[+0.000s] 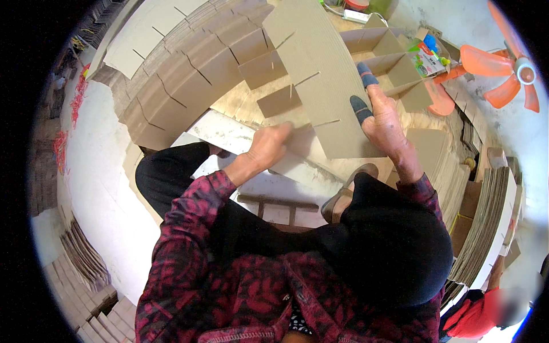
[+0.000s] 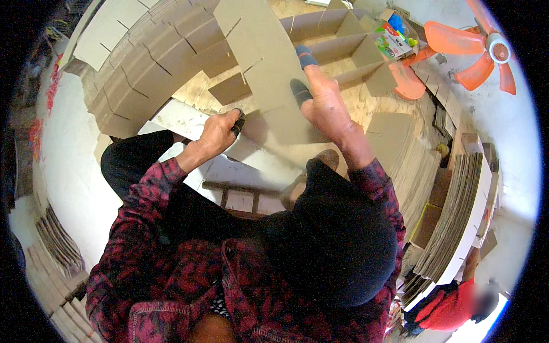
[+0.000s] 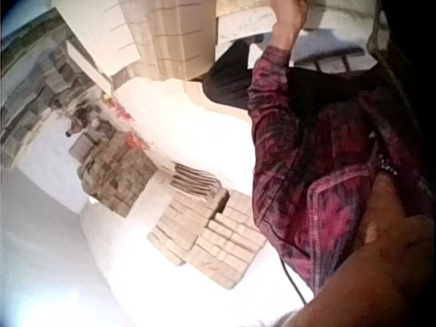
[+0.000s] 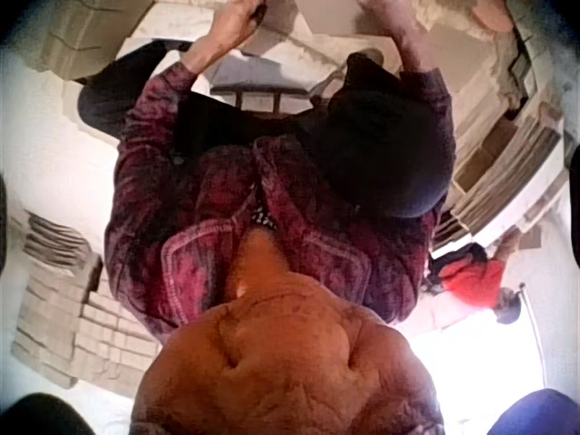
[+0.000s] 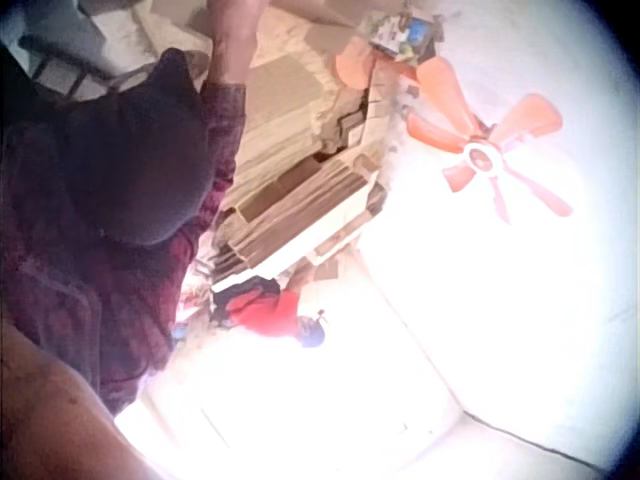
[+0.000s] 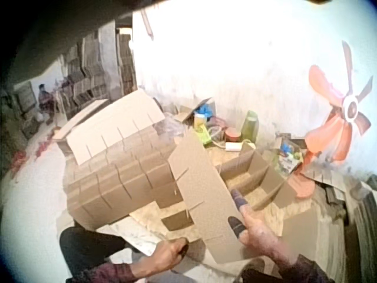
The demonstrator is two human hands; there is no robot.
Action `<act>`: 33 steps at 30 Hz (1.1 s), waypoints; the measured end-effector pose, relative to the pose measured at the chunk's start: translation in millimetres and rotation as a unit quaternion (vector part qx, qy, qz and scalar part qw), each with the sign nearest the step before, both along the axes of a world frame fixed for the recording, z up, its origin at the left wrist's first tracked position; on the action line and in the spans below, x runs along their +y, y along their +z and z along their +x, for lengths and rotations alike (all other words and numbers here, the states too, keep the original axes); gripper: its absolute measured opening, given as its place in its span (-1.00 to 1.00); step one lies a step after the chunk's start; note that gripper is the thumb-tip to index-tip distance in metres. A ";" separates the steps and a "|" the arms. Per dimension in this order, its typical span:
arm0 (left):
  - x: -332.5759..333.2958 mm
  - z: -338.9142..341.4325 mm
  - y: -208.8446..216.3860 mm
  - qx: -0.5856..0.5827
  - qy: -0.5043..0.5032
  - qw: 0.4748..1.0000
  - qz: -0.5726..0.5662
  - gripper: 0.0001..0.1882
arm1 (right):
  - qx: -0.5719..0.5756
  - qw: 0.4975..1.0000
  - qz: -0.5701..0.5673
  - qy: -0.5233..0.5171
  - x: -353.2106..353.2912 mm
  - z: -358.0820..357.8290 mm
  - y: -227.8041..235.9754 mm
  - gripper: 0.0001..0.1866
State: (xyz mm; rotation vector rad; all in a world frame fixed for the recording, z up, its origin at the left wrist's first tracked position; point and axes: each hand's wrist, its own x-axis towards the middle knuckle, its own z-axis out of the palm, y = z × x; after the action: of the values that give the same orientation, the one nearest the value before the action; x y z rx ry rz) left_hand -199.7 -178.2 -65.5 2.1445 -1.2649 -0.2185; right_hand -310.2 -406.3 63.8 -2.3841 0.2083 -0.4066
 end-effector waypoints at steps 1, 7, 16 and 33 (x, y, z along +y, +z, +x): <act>-2.2 -1.6 2.9 0.004 -0.004 1.000 -0.001 -0.91 | 0.007 1.000 0.000 -0.009 0.7 -0.7 -0.3 -0.37; -2.2 -1.3 2.2 0.001 -0.002 1.000 0.006 -0.88 | -0.037 0.997 -0.060 0.006 8.5 7.1 -14.7 -0.17; -1.3 -11.9 17.4 0.027 -0.023 0.999 -0.032 -0.82 | -0.012 0.998 -0.063 0.023 40.7 5.2 -30.1 -0.26; 1.3 38.5 15.3 0.004 0.036 0.999 0.017 -0.80 | 0.088 0.995 -0.049 0.014 42.6 -9.3 -58.5 -0.31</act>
State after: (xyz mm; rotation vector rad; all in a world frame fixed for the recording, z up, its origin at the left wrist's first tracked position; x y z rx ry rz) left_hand -161.1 -176.9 -50.2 2.2118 -1.1853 -0.2211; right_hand -319.4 -363.8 5.3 -2.5188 0.2387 -0.1981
